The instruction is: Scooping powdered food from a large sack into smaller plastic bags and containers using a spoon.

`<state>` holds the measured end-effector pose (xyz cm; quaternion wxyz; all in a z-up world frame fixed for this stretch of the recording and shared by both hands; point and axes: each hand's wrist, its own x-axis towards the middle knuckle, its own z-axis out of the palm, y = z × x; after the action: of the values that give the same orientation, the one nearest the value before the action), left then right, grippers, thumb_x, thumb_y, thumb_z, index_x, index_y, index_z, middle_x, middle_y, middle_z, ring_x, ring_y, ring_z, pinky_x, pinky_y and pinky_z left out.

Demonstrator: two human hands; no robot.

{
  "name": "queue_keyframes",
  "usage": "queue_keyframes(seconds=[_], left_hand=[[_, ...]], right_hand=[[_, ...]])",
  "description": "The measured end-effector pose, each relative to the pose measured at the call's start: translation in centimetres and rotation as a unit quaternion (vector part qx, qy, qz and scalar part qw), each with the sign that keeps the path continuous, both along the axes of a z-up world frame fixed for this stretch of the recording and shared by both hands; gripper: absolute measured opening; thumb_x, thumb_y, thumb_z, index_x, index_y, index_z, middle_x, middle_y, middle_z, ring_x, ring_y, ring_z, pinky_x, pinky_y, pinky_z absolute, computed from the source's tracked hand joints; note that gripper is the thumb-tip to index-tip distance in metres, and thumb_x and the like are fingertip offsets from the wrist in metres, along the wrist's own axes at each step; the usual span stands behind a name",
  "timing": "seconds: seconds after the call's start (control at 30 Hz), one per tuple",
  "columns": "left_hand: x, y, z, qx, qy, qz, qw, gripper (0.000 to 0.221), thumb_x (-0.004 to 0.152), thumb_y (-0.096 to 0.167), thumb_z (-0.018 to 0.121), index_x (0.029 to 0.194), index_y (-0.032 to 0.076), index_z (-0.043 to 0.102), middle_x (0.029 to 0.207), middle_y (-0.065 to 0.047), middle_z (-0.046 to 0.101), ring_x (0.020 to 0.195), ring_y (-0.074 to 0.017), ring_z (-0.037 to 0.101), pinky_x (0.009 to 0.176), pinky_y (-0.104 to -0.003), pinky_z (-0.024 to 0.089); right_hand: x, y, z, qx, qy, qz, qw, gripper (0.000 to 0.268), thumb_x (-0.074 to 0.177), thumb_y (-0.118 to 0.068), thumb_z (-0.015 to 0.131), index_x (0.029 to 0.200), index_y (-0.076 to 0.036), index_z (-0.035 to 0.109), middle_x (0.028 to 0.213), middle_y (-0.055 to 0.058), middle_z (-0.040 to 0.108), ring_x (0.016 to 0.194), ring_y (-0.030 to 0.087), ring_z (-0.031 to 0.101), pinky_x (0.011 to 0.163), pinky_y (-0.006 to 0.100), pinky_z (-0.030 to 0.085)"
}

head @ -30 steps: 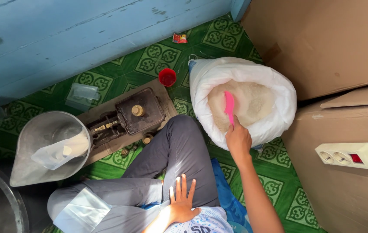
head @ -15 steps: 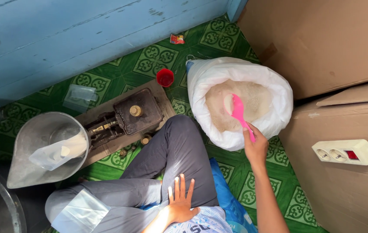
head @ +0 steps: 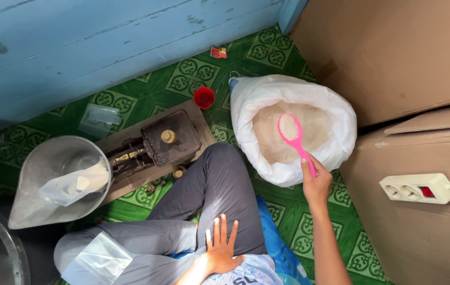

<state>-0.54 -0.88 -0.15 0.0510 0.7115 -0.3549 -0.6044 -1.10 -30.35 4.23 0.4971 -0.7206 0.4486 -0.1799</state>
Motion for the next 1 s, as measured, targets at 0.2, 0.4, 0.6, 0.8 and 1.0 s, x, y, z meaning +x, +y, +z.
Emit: queue_keyframes(seconds=[0.2, 0.4, 0.6, 0.8, 1.0], left_hand=[[0.0, 0.1, -0.1, -0.013, 0.002, -0.002, 1.000, 0.095, 0.096, 0.045, 0.042, 0.153, 0.004, -0.022, 0.146, -0.036, -0.040, 0.128, -0.0563, -0.042, 0.103, -0.073, -0.014], [0.4, 0.7, 0.3, -0.041, 0.002, 0.003, 0.999, 0.095, 0.096, 0.045, 0.041, 0.152, 0.004, -0.022, 0.147, -0.036, -0.039, 0.130, -0.0558, -0.041, 0.103, -0.074, -0.012], [1.6, 2.3, 1.7, -0.096, 0.020, 0.032, 0.995, 0.092, 0.095, 0.043, 0.044, 0.154, 0.004, -0.014, 0.150, -0.032, -0.036, 0.136, -0.0513, -0.036, 0.109, -0.069, -0.006], [5.1, 5.9, 4.7, -0.253, -0.012, 0.285, 0.924, 0.062, 0.092, 0.034, 0.050, 0.145, 0.004, 0.037, 0.152, -0.015, 0.038, 0.140, -0.0291, 0.036, 0.112, -0.038, 0.029], [10.1, 10.9, 11.6, -0.381, -0.132, 0.472, 0.784, 0.038, 0.087, 0.012, 0.061, 0.124, 0.007, 0.057, 0.107, -0.005, 0.070, 0.093, -0.0158, 0.069, 0.068, -0.027, 0.053]], right_hand=[[0.1, 0.9, 2.7, -0.213, 0.057, 0.012, 0.975, 0.031, 0.091, -0.015, 0.067, 0.118, 0.000, 0.069, 0.102, 0.016, 0.073, 0.081, 0.022, 0.069, 0.071, 0.030, 0.052], [0.5, 1.0, 5.9, -0.237, 0.086, 0.021, 0.967, 0.031, 0.092, -0.018, 0.066, 0.117, 0.000, 0.071, 0.086, 0.016, 0.073, 0.067, 0.022, 0.065, 0.061, 0.032, 0.051], [2.1, 2.9, 11.5, -0.252, 0.067, 0.082, 0.962, 0.027, 0.089, -0.017, 0.070, 0.111, -0.001, 0.073, 0.082, 0.015, 0.071, 0.064, 0.021, 0.060, 0.062, 0.032, 0.049], [4.9, 6.3, 16.3, -0.267, 0.056, 0.175, 0.946, 0.026, 0.084, -0.012, 0.074, 0.108, -0.004, 0.075, 0.060, 0.006, 0.058, 0.051, 0.015, 0.045, 0.049, 0.028, 0.040], [8.6, 11.9, 20.2, -0.237, 0.061, 0.255, 0.935, 0.029, 0.081, -0.009, 0.075, 0.110, -0.005, 0.074, 0.072, 0.003, 0.066, 0.056, 0.012, 0.047, 0.051, 0.026, 0.038]])
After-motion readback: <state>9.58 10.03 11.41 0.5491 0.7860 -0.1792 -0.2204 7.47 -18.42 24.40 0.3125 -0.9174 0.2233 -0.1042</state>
